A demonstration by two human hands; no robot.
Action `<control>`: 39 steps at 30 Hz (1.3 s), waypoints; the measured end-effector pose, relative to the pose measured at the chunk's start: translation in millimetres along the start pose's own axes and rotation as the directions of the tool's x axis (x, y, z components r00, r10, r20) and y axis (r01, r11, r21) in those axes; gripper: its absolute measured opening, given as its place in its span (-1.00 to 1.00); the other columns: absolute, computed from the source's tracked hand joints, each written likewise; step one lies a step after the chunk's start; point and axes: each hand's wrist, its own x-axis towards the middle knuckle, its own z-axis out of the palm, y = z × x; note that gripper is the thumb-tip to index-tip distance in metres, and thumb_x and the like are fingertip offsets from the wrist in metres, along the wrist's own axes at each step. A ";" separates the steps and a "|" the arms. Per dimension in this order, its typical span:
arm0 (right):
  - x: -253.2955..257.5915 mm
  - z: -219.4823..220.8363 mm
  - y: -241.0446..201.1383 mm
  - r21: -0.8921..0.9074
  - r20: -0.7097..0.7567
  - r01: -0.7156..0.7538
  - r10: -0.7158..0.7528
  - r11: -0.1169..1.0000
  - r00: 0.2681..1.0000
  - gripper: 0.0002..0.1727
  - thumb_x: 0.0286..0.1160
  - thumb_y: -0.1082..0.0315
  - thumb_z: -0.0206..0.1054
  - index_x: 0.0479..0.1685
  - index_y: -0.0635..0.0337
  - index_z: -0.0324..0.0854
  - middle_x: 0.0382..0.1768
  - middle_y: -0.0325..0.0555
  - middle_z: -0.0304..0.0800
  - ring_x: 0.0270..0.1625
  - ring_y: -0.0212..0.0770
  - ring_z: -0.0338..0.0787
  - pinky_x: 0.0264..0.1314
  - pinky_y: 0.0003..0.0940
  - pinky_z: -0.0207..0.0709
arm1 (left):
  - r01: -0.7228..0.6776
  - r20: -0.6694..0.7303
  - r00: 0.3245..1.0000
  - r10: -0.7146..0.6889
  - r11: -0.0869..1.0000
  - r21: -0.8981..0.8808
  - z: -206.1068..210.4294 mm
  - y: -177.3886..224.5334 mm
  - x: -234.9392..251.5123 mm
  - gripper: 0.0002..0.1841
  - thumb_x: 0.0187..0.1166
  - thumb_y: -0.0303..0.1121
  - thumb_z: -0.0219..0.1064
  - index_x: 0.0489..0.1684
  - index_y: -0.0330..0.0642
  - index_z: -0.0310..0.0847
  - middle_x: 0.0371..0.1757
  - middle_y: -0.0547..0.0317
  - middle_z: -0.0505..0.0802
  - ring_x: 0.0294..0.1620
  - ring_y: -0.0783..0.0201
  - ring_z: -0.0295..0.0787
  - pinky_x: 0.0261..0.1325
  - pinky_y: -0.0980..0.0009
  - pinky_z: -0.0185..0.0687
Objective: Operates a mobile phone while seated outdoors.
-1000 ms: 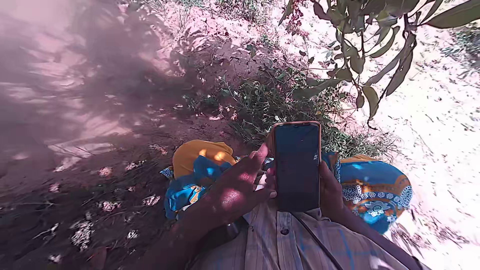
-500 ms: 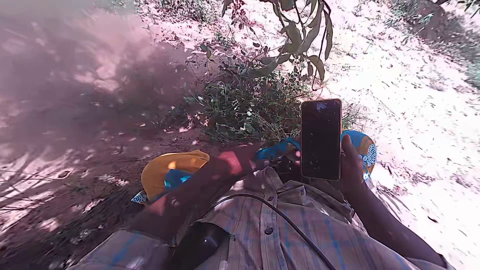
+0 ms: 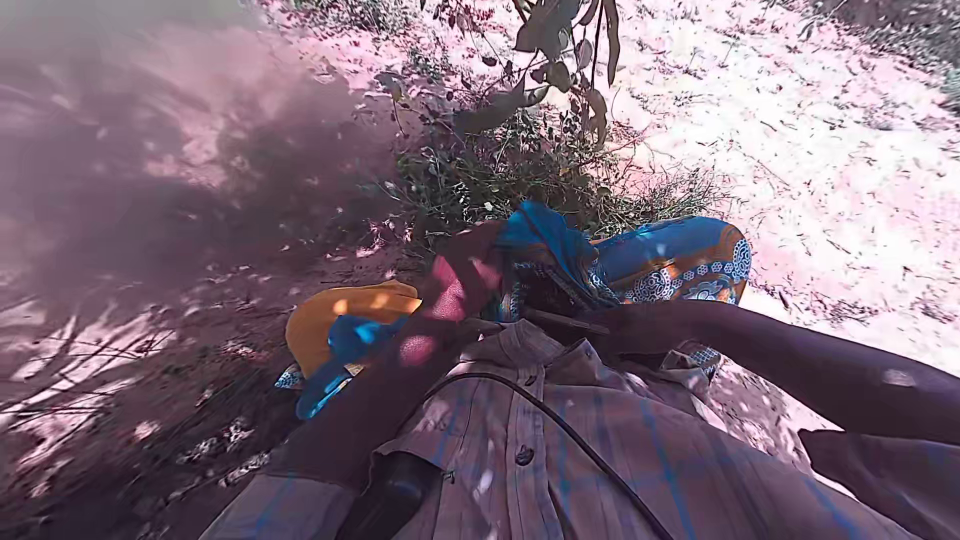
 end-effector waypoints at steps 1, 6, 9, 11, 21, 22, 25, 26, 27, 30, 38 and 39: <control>3.0 2.0 -11.0 -0.068 -0.009 -0.013 0.012 0.998 1.000 -0.56 0.85 0.23 0.08 0.63 0.07 0.35 -0.01 -0.04 0.61 -0.14 -0.28 0.56 -0.02 -0.25 0.46 | -0.001 -0.047 0.999 0.000 1.000 -0.025 -4.5 5.9 -6.3 -0.68 0.65 -0.54 0.10 0.24 -0.46 0.65 0.05 -0.42 0.81 0.13 -0.35 0.76 0.17 -0.39 0.48; 23.3 23.6 -52.5 -0.319 -0.092 0.186 -0.225 0.929 0.970 -0.54 0.84 0.10 0.11 0.52 0.16 0.47 0.13 0.16 0.69 0.11 -0.04 0.67 0.16 -0.02 0.48 | 0.050 -0.133 0.986 -0.101 0.937 -0.345 -25.4 36.4 -41.7 -0.74 0.73 -0.55 -0.05 0.10 -0.35 0.57 -0.18 0.21 0.72 -0.14 0.61 0.64 0.02 0.55 0.57; 33.1 35.0 -52.7 -0.210 -0.128 0.395 -0.426 0.894 0.896 -0.61 0.87 0.11 0.06 0.31 0.23 0.56 0.01 0.00 0.65 -0.02 -0.29 0.61 0.12 -0.26 0.47 | 0.064 -0.169 0.972 -0.162 0.877 -0.477 -31.9 35.7 -58.9 -0.70 0.79 -0.53 -0.10 0.27 -0.35 0.51 -0.02 0.27 0.72 -0.01 0.72 0.62 0.15 0.64 0.57; 51.7 25.5 -12.4 -0.301 -0.091 0.508 -0.555 0.807 0.827 -0.47 0.90 0.02 -0.04 0.70 -0.02 0.43 0.42 -0.03 0.68 0.42 -0.27 0.65 0.51 -0.14 0.45 | 0.015 -0.177 0.981 -0.079 0.942 -0.336 -32.9 28.9 -65.9 -0.69 0.78 -0.55 -0.08 0.29 -0.44 0.51 0.06 0.09 0.75 0.08 0.61 0.65 0.25 0.54 0.56; -2.8 11.3 15.0 -0.410 -0.014 0.597 -0.659 0.689 0.752 -0.55 0.82 0.20 0.09 0.52 0.22 0.56 0.27 0.12 0.78 0.30 -0.06 0.75 0.41 -0.04 0.53 | -0.165 0.403 0.914 0.042 0.947 0.276 -34.1 30.0 -48.7 -0.01 0.40 -0.38 0.55 0.87 0.34 0.00 0.06 -0.15 0.82 -0.08 -0.22 0.81 -0.11 -0.28 0.65; 12.6 13.9 24.1 -0.432 -0.006 0.606 -0.674 0.668 0.738 -0.45 0.84 0.08 0.07 0.71 0.08 0.41 0.49 0.00 0.67 0.51 -0.15 0.66 0.61 -0.06 0.45 | -0.128 0.400 0.917 0.001 0.948 0.290 -38.2 22.7 -42.9 -0.10 0.41 -0.46 0.48 0.83 0.29 0.12 0.05 -0.18 0.81 -0.04 -0.23 0.79 -0.07 -0.29 0.61; 62.4 28.0 31.7 -0.420 -0.039 0.652 -0.730 0.631 0.682 -0.23 0.79 -0.18 0.07 0.90 -0.08 0.08 0.71 -0.14 0.46 0.69 -0.27 0.49 0.78 -0.09 0.31 | -0.054 0.303 0.953 -0.028 0.964 0.259 -43.9 -8.0 -26.4 -0.44 0.43 -0.53 0.39 0.51 -0.08 0.55 0.02 -0.19 0.84 -0.02 -0.19 0.79 0.00 -0.32 0.57; 69.3 32.1 22.4 -0.411 -0.060 0.646 -0.726 0.643 0.685 -0.20 0.76 -0.18 0.12 0.92 -0.10 0.04 0.64 -0.10 0.54 0.60 -0.24 0.59 0.68 -0.05 0.43 | -0.047 0.312 0.949 -0.046 0.958 0.283 -46.7 -10.5 -23.0 -0.47 0.44 -0.52 0.38 0.49 -0.11 0.56 0.01 -0.20 0.84 -0.03 -0.21 0.80 -0.03 -0.36 0.56; 69.6 36.4 8.0 -0.399 -0.083 0.633 -0.714 0.663 0.695 -0.22 0.75 -0.11 0.19 0.90 -0.08 0.08 0.49 -0.03 0.67 0.44 -0.16 0.72 0.50 0.01 0.57 | -0.027 0.352 0.932 -0.084 0.954 0.297 -49.1 -11.9 -21.0 -0.45 0.46 -0.51 0.36 0.52 -0.11 0.52 0.07 -0.23 0.82 0.06 -0.24 0.77 0.05 -0.36 0.54; 35.1 49.2 -49.0 -0.343 -0.107 0.561 -0.625 0.753 0.773 -0.50 0.79 0.23 0.18 0.64 0.18 0.47 0.19 0.24 0.81 0.22 0.18 0.80 0.28 0.25 0.53 | 0.015 0.522 0.844 -0.122 0.979 0.203 -50.1 -15.0 -22.4 -0.48 0.55 -0.56 0.30 0.54 -0.10 0.47 0.21 -0.28 0.75 0.23 -0.24 0.70 0.26 -0.29 0.49; 34.3 36.5 -36.5 -0.227 -0.190 0.616 -0.655 0.754 0.732 -0.62 0.73 0.44 0.19 0.45 0.22 0.66 0.14 0.18 0.85 0.07 -0.10 0.85 0.19 -0.16 0.66 | 0.027 0.639 0.767 0.056 0.993 -0.119 -23.1 -61.7 -30.7 -0.64 0.53 -0.59 0.20 0.27 -0.25 0.68 0.18 -0.09 0.80 0.18 0.08 0.71 0.28 -0.01 0.53; 31.3 31.8 -36.9 -0.235 -0.184 0.599 -0.641 0.765 0.746 -0.61 0.75 0.40 0.17 0.46 0.22 0.65 0.13 0.18 0.85 0.09 -0.09 0.83 0.22 -0.13 0.62 | 0.015 0.612 0.787 0.073 0.990 -0.138 -21.3 -65.4 -31.1 -0.62 0.52 -0.58 0.18 0.30 -0.29 0.65 0.19 -0.12 0.79 0.19 0.07 0.71 0.29 0.01 0.53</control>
